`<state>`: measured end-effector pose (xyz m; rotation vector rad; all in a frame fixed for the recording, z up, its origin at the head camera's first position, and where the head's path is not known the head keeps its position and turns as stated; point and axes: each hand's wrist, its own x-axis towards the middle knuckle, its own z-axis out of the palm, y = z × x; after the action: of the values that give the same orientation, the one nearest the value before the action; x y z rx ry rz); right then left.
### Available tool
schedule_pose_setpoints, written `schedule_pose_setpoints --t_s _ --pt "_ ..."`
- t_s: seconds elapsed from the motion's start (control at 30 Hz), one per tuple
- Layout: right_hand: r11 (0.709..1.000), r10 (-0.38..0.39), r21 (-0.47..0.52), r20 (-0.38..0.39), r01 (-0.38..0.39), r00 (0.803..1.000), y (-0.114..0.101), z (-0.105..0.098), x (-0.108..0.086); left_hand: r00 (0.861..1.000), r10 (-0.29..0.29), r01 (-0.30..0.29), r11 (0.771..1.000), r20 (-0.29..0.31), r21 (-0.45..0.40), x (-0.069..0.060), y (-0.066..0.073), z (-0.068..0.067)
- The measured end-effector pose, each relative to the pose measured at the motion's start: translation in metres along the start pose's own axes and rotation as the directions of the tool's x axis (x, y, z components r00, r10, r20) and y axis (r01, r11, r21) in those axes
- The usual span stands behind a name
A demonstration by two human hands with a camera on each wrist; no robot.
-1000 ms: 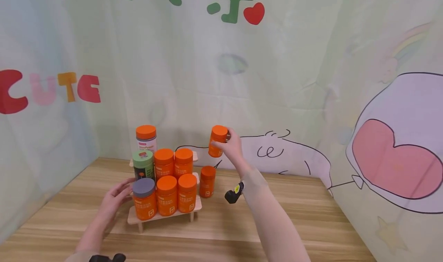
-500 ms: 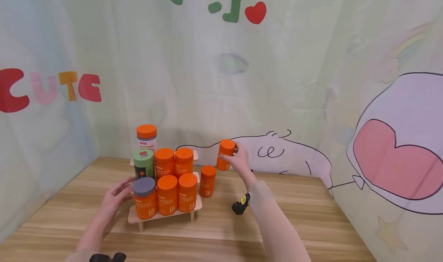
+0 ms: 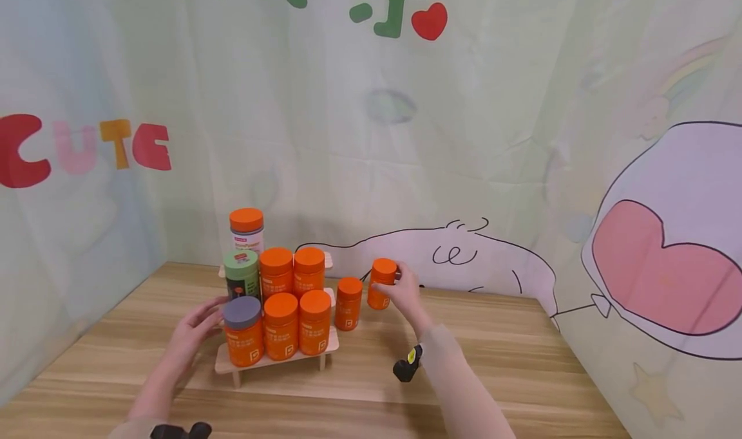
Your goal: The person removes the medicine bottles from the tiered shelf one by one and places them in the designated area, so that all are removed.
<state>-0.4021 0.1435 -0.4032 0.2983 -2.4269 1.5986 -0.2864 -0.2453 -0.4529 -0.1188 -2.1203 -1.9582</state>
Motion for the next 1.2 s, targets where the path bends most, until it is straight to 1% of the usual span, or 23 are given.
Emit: schedule_pose_setpoints --t_s 0.2,0.43,0.53,0.8,1.03,1.2 --pt "1.000 0.002 0.004 0.000 -0.002 1.000 0.013 0.004 -0.007 1.000 -0.004 0.004 1.000 0.001 -0.013 0.000 -0.002 0.001" --pt "1.000 0.011 0.007 0.014 -0.012 1.000 0.021 0.010 -0.015 1.000 -0.006 0.006 1.000 0.005 -0.015 0.000 -0.002 0.000" --pt "1.000 -0.004 0.001 0.020 0.004 1.000 0.024 0.013 -0.018 1.000 -0.007 0.007 1.000 0.005 -0.015 0.000 -0.002 0.000" --pt "0.999 -0.030 0.011 0.013 0.030 0.999 0.026 0.018 -0.023 0.999 -0.032 0.032 0.999 0.000 -0.003 0.000 0.000 0.001" --pt "1.000 -0.022 -0.004 0.025 0.022 0.999 0.027 0.022 -0.024 1.000 0.002 -0.002 1.000 -0.006 -0.001 0.000 0.000 0.000" --pt "1.000 -0.021 0.015 0.027 0.021 0.999 0.030 0.023 -0.025 1.000 -0.010 0.010 1.000 -0.013 -0.011 0.000 -0.002 0.001"
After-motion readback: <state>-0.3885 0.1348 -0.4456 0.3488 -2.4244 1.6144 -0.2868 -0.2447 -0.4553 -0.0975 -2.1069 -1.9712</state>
